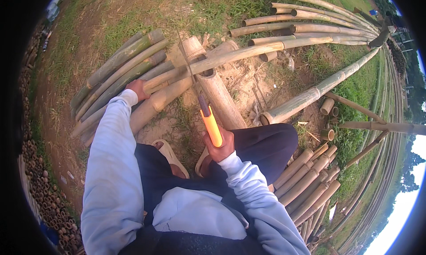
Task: The person uses a hand saw to cut bamboo poles into shorter sections. They hold each pole steady with one hand and saw through it with the other, then place the cut pieces aside.
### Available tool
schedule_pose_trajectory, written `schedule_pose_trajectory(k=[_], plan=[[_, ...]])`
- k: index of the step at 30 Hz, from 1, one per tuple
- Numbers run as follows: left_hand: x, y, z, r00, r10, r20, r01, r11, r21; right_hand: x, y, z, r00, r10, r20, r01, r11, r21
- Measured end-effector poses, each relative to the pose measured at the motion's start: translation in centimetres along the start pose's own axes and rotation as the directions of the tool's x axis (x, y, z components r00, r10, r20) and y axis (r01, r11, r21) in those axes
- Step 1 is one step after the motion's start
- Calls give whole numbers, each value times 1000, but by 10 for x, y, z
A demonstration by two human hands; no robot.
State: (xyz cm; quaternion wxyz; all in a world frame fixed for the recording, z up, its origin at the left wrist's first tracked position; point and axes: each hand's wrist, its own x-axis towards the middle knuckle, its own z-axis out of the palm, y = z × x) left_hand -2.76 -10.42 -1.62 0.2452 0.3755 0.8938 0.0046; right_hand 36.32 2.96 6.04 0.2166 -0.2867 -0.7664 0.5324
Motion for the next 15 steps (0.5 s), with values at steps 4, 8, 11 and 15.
schedule_pose_trajectory(k=[4,8,11,15], plan=[[-6,3,-5,1000,-21,10,21,999,-32,-2,-6,-8,998,16,61,-16,1000,-9],[-5,0,-3,1000,-9,-1,9,1000,-23,-17,-2,-19,992,59,110,-57,998,-18],[-5,2,-6,999,-26,30,27,999,-26,-19,4,-21,983,138,125,-142,990,26],[-5,7,-7,997,-61,45,61,998,-5,13,16,0,987,118,107,-126,989,73]])
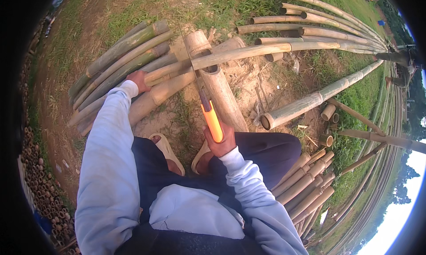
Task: The person uses a hand saw to cut bamboo poles into shorter sections. They hold each pole steady with one hand and saw through it with the other, then place the cut pieces aside.
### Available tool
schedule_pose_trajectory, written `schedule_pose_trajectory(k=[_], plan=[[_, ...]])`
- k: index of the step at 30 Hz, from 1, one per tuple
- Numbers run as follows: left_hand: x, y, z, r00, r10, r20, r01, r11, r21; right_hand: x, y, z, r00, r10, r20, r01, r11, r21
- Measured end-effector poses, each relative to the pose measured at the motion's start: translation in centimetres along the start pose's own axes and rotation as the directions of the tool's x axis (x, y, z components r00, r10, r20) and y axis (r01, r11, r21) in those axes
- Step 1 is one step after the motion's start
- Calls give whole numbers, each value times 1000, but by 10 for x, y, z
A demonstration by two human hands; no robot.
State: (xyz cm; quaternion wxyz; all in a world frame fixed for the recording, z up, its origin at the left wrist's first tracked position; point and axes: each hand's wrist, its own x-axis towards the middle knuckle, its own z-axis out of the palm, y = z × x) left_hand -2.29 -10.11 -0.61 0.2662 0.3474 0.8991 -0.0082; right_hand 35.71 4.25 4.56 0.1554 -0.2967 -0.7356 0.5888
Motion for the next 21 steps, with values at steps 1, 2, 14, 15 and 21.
schedule_pose_trajectory(k=[1,2,14,15,21], plan=[[2,3,-3,1000,-1,9,1,1000,11,21,-1,5,1000,-20,-9,20,1000,-9],[3,4,-5,1000,7,8,-7,1000,10,37,-3,8,999,-44,-16,44,999,-17],[-3,4,-3,999,-27,27,27,1000,14,-15,-4,-9,999,27,29,-27,999,-32],[-3,7,-5,1000,-14,18,14,1000,-3,19,7,3,1000,-28,12,29,999,-30],[-6,7,-10,999,21,28,-21,1000,3,43,2,18,996,-82,-19,82,997,7]])
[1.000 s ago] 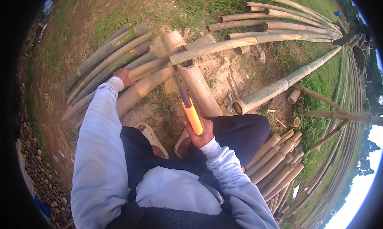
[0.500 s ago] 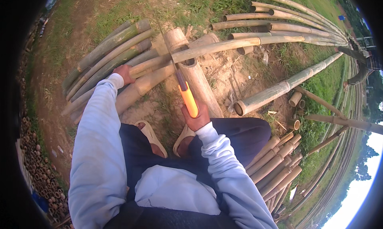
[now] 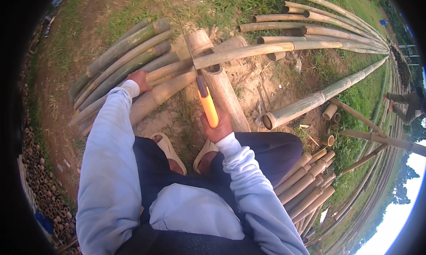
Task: The person uses a hand saw to cut bamboo poles into shorter sections. They hold each pole steady with one hand and saw through it with the other, then place the cut pieces aside.
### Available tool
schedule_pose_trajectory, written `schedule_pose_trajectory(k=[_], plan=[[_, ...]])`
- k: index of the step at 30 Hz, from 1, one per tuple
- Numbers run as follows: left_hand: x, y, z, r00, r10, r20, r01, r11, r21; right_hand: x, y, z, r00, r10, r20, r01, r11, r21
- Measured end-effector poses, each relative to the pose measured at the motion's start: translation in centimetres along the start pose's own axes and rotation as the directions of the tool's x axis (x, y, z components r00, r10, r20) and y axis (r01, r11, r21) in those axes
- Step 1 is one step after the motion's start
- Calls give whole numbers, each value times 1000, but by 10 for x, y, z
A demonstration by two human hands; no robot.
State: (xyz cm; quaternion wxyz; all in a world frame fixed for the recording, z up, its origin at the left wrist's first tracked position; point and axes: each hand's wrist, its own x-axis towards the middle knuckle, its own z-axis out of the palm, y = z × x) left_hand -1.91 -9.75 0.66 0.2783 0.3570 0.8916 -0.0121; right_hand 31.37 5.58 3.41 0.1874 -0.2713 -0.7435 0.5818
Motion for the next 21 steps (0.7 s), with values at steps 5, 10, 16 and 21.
schedule_pose_trajectory(k=[5,10,16,21], plan=[[5,-9,8,999,-37,-15,37,999,1,-127,-44,-51,996,78,37,-72,988,-139],[9,0,7,1000,-1,-31,1,1000,6,13,4,-2,999,32,10,-32,999,-8],[12,-3,2,999,-44,17,44,999,12,53,6,11,998,18,64,-14,997,-72],[14,-5,4,994,-98,58,96,995,28,43,-5,18,981,-178,-71,181,983,34]])
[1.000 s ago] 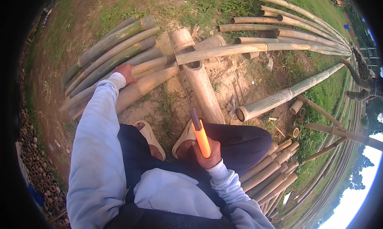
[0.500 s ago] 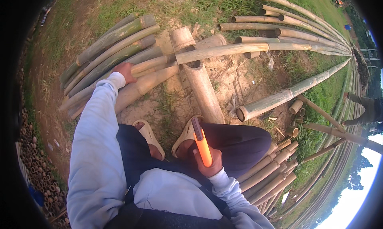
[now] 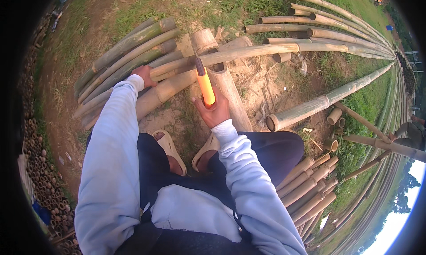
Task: The person uses a hand saw to cut bamboo poles into shorter sections. They hold each pole steady with one hand and saw through it with the other, then place the cut pieces aside.
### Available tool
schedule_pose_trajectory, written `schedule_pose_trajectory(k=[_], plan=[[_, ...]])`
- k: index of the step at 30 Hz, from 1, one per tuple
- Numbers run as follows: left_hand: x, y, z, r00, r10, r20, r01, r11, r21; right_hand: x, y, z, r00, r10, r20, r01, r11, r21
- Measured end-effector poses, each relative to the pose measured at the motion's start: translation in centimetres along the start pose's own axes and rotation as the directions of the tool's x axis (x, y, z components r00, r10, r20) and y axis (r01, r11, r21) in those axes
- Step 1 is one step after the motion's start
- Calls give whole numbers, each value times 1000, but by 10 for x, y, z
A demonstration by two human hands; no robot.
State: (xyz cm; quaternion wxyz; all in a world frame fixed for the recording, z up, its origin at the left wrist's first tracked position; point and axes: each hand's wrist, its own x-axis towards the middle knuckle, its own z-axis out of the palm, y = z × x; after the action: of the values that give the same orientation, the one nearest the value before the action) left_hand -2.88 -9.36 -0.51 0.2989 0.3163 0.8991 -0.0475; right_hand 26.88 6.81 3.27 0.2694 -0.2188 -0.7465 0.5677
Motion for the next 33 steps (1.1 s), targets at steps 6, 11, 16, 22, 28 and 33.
schedule_pose_trajectory(k=[6,11,16,22,28,33], plan=[[-2,6,-3,1000,-5,-23,5,1000,2,8,10,1,984,167,69,-163,985,-58],[-2,-3,0,997,9,-80,-9,1000,-1,-39,-4,-10,975,212,67,-201,970,-140],[-5,-4,3,998,41,-55,-42,999,-17,-167,-74,-78,970,244,17,-239,958,-160],[6,-2,4,992,77,-97,-79,997,-12,-47,-4,-24,975,219,26,-214,968,-130],[4,-4,-4,991,99,-87,-103,994,-42,-36,10,-16,971,230,60,-225,971,-80],[6,-9,6,997,44,-69,-46,999,-23,-148,-72,-71,946,317,70,-303,940,-156]])
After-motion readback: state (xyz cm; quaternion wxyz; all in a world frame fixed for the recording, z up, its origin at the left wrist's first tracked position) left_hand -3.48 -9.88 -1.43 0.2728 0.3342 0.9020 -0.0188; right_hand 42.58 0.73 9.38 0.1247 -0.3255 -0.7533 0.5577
